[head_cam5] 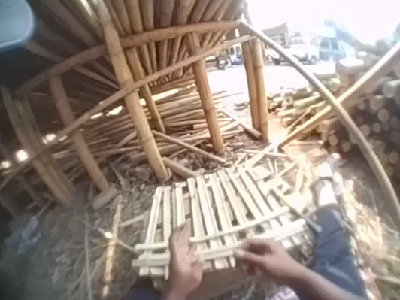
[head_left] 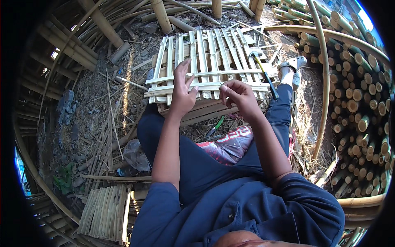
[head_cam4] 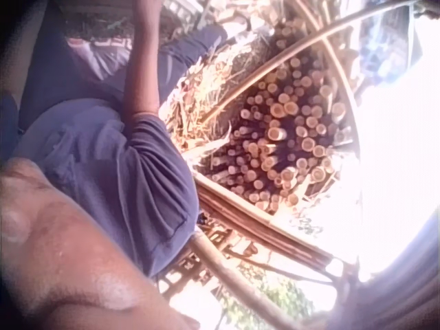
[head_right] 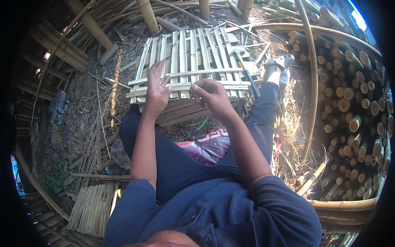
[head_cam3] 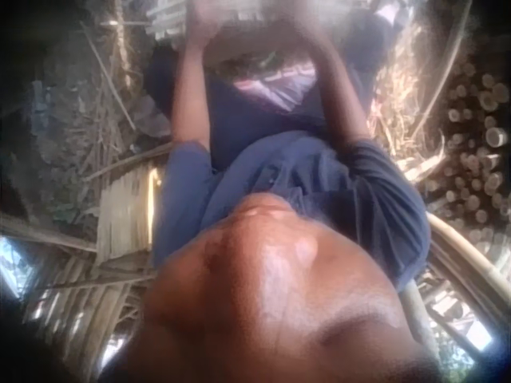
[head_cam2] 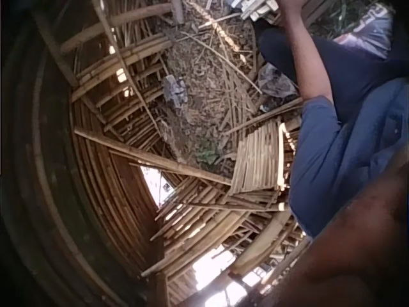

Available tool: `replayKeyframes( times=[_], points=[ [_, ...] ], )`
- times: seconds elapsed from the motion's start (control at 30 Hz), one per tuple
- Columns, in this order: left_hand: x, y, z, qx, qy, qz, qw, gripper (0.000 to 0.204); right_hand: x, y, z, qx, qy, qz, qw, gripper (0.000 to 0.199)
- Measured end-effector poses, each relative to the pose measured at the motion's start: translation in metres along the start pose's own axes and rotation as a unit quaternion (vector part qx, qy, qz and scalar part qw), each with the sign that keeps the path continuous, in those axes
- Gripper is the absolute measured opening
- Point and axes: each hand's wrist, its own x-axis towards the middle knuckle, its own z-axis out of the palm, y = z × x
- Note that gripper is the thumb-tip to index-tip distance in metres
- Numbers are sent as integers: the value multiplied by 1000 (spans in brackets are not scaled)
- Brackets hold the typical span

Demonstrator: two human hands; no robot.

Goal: The person uses a knife to thin a bamboo strip, then places the strip onto a wooden crate and hammers nails into the bamboo to secure it.

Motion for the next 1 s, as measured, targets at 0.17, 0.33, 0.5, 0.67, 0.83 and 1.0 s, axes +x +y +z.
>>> replayKeyframes(
  times=[0.17, 0.33, 0.5, 0.67, 0.83, 1.0],
  points=[
    [2, -27, -22, -147, -167, 11, 975, 31, -13, -1, 4, 17, 9, 0, 1000, 22],
    [-18, 16, 27, -27, -148, -70, 986, 30, -23, 1, 0, 8, 14, 1, 1000, 24],
    [-29, 5, 35, -29, -175, -157, 972, 23, -28, 7, -4, 34, -8, 15, 999, 23],
    [-31, -7, 40, -34, -156, -133, 978, 22, -31, 10, -16, 38, -14, 41, 998, 23],
    [-30, -15, 48, -26, -123, -176, 976, 17, -31, 14, -27, -10, 5, 43, 999, 30],
    [-26, -2, 32, -12, -135, -172, 976, 16, -25, 16, -5, 6, -9, -4, 1000, 24]
  ],
)
